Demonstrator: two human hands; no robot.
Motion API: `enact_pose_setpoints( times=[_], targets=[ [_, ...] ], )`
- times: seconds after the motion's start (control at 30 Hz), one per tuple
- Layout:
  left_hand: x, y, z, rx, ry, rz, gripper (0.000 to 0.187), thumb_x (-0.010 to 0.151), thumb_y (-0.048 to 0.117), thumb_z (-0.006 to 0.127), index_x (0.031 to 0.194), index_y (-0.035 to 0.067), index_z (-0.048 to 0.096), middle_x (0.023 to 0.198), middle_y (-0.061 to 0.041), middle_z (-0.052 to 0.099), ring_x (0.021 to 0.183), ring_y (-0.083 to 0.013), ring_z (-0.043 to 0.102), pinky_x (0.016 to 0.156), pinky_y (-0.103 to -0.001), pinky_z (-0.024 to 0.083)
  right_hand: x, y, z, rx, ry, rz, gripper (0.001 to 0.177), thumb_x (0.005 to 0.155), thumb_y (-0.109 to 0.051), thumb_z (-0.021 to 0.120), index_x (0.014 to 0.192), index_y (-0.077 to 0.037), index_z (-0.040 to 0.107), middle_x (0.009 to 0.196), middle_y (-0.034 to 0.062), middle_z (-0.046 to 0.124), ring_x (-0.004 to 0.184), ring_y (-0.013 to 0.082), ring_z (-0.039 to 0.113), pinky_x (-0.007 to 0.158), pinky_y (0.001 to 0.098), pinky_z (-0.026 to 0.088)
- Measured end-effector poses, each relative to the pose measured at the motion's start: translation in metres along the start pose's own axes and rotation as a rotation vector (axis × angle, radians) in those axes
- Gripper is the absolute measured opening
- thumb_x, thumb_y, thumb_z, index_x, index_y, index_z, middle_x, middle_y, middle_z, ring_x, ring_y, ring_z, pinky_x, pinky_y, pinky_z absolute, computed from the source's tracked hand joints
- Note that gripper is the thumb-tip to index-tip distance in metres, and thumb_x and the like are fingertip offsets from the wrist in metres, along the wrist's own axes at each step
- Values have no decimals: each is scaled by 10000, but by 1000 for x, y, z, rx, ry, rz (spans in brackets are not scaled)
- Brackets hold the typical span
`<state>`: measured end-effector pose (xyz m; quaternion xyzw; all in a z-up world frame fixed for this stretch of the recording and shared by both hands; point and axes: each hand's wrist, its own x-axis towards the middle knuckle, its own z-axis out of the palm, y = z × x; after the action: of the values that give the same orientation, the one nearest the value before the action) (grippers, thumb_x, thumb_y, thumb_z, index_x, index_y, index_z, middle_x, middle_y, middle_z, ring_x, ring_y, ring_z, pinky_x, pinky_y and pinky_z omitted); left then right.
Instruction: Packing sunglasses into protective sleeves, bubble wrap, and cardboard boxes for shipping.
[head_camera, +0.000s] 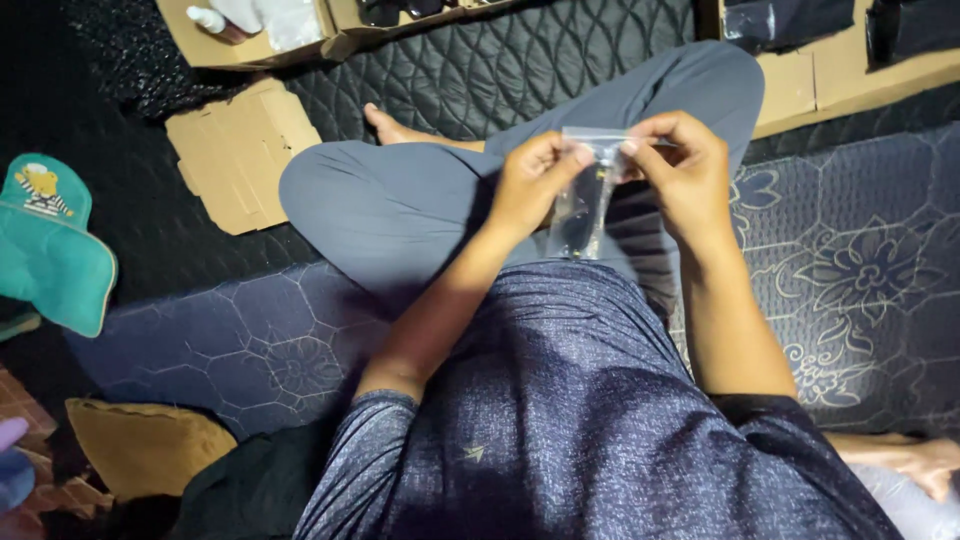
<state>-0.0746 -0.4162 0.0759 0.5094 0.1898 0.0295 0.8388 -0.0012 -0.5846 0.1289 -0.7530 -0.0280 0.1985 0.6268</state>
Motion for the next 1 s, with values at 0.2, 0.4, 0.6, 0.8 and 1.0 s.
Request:
enact_pose_setpoints(
  times=[0.2, 0.4, 0.6, 0.8, 1.0],
  targets=[
    [-5, 0, -4, 70, 115, 30, 133, 930, 168, 786, 1015, 72, 749, 851, -58, 739, 756, -91, 672, 600, -225, 567, 1, -1, 19, 132, 25, -4, 90, 984, 56, 738, 1071, 59, 712, 847, 123, 612, 684, 215, 727, 579, 326, 640],
    [-9, 19, -2, 101, 138, 90, 108, 996, 182, 715, 1041, 92, 755, 828, -24, 721, 777, -42, 643, 596, -194, 556, 1, 6, 21, 94, -6, -76, 70, 1002, 81, 697, 1071, 73, 699, 853, 124, 582, 723, 202, 704, 575, 318, 605],
    [-8, 4, -5, 126, 143, 109, 102, 977, 144, 711, 1057, 89, 744, 847, -19, 732, 791, -46, 672, 619, -187, 590, 3, 3, 21, -151, -35, -318, 69, 965, 21, 804, 1008, 12, 752, 856, 133, 616, 772, 220, 600, 712, 365, 476],
    [-3, -6, -11, 215, 123, 225, 97, 920, 99, 787, 1015, 83, 775, 909, -42, 750, 847, -64, 675, 739, -253, 599, -1, -3, 22, -207, -106, -409, 71, 961, 29, 780, 975, 22, 711, 851, 172, 604, 813, 316, 594, 774, 411, 477],
    [-7, 16, -4, 290, 72, 292, 114, 906, 119, 803, 1016, 103, 782, 905, -45, 738, 845, -129, 739, 753, -268, 608, 4, -2, 23, -223, -139, -476, 87, 946, 21, 802, 932, 6, 718, 818, 160, 614, 769, 330, 599, 734, 411, 465]
  ],
)
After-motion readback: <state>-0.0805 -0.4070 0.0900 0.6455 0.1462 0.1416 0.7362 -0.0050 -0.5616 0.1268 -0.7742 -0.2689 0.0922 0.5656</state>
